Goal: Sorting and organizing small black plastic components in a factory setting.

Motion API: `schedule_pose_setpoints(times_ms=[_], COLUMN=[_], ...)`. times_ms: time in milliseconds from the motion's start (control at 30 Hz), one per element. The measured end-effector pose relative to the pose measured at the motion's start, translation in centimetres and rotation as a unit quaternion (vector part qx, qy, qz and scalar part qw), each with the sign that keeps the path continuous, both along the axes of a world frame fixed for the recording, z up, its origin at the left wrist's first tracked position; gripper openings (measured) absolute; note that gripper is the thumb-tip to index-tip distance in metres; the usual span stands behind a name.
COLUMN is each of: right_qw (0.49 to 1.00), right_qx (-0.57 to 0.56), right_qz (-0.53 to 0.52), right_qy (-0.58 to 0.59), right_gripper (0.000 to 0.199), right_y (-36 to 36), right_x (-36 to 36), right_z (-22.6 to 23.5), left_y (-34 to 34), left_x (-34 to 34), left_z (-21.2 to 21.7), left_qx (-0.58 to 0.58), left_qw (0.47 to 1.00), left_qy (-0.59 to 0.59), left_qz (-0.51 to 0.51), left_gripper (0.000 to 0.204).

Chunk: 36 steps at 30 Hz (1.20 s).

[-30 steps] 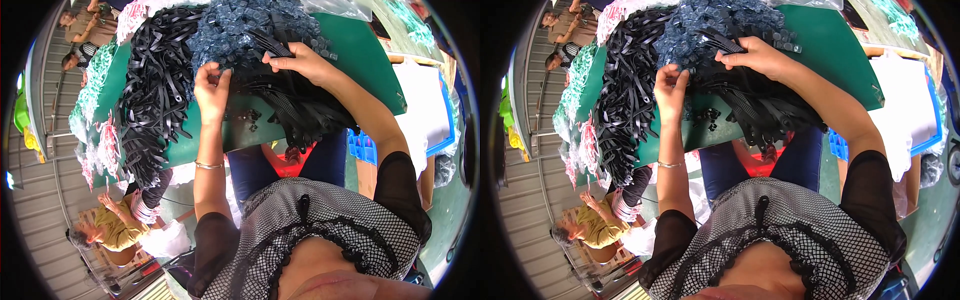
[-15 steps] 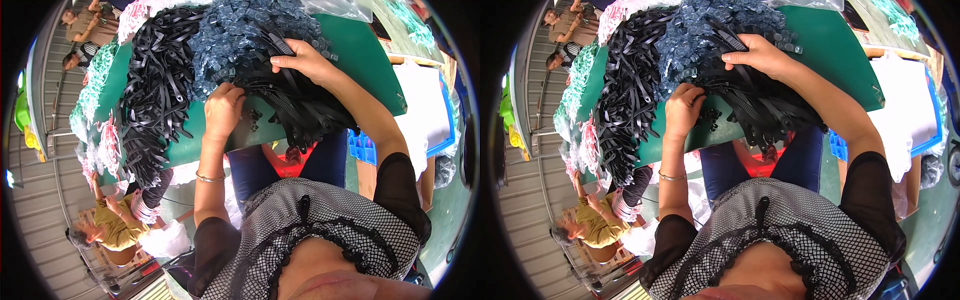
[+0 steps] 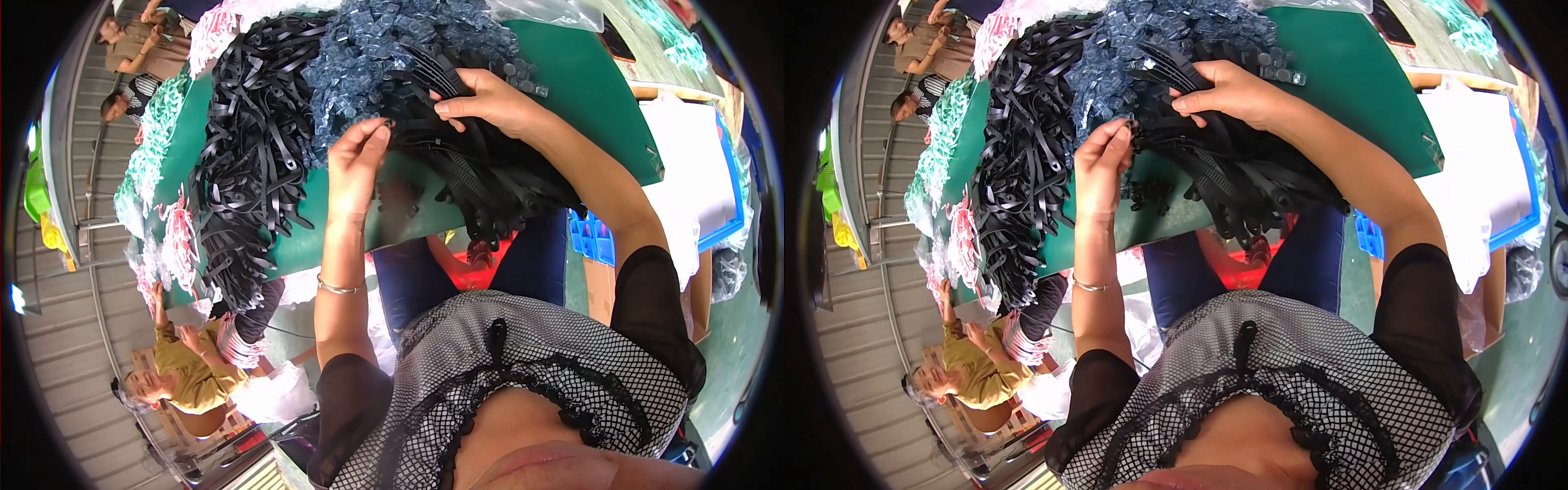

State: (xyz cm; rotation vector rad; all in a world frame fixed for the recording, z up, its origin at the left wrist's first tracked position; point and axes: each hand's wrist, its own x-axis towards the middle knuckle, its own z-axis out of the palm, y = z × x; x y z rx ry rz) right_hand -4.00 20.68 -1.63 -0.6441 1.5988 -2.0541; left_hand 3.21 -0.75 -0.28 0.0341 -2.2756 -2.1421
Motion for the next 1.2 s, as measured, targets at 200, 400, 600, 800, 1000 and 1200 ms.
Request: schedule_pose_setpoints(times_ms=[200,400,600,800,1000,1200], right_qw=[1.0,0.999,0.998,0.998,0.995,0.991], right_qx=[0.012,0.029,0.054,0.041,0.053,0.107], right_qz=[0.012,0.003,0.005,0.021,0.041,-0.008], right_qy=[0.017,0.027,0.037,0.047,0.07,0.082], right_gripper=[0.024,0.025,0.026,0.026,0.022,0.016], right_y=[-0.1,-0.2,-0.2,-0.2,-0.3,-0.5], right_x=[0.3,0.5,0.6,0.4,0.8,1.1], right_z=[0.3,0.3,0.3,-0.1,0.4,0.8], left_y=[1.6,2.4,2.6,2.7,3.0,3.5], left_x=[-1.3,-1.2,-1.2,-1.6,-1.9,-1.7], left_z=[0.0,0.3,0.2,0.1,-0.2,-0.4], left_qx=[0.211,0.2,0.119,0.06,0.085,0.051], left_qw=[0.968,0.969,0.986,0.989,0.985,0.997], left_qy=[-0.111,-0.113,-0.092,-0.106,-0.12,-0.044], left_qz=[-0.083,-0.086,-0.072,-0.09,-0.091,-0.045], left_gripper=[0.018,0.017,0.017,0.015,0.02,0.019])
